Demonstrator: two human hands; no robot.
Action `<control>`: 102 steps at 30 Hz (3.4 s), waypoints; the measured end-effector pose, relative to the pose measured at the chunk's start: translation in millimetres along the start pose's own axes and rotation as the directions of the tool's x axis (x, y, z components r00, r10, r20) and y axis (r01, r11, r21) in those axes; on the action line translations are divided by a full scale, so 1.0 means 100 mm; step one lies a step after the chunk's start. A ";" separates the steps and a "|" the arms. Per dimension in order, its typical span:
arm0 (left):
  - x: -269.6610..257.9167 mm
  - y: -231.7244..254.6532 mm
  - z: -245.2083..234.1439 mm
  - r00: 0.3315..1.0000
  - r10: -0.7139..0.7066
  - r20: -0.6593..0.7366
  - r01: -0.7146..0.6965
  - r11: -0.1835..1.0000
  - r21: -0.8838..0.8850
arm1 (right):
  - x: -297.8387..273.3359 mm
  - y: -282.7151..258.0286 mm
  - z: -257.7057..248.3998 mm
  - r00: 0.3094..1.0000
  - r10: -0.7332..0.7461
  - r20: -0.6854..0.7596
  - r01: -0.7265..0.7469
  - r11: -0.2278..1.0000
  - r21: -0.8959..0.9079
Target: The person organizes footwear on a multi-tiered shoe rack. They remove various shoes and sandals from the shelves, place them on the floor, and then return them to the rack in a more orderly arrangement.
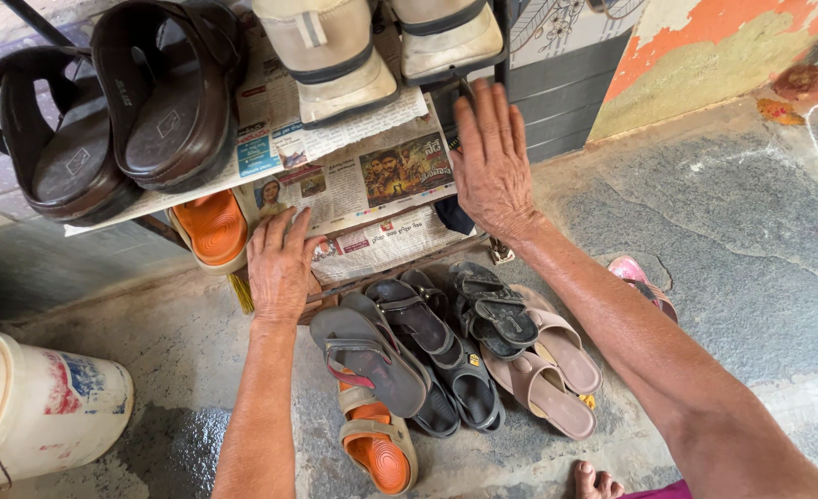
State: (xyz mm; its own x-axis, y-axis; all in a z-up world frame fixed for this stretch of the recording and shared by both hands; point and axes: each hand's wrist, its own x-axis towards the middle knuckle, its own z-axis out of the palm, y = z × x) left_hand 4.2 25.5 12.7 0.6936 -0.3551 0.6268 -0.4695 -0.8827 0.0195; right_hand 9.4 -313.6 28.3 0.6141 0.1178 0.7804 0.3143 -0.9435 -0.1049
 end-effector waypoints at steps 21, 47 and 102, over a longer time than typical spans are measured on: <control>0.00 -0.08 -0.01 0.999 0.006 0.053 -0.007 1.000 0.026 | 0.14 -0.19 0.11 0.977 -0.174 0.122 0.120 0.927 0.354; -0.31 -0.02 -0.20 0.954 0.224 0.199 -0.294 0.825 0.483 | -0.23 0.19 -0.12 0.951 -0.228 0.208 0.134 0.912 0.388; 0.51 -0.64 0.33 0.846 -0.519 0.122 0.467 0.831 0.302 | -0.19 0.05 -0.10 0.886 -0.356 0.298 0.246 0.904 0.349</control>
State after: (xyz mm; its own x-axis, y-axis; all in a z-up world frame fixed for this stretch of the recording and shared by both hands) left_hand 87.3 53.6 17.9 0.8969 0.1208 0.4254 0.0987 -0.9924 0.0737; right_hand -8.1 -323.3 19.3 0.6478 0.5324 0.5448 0.6880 -0.7160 -0.1183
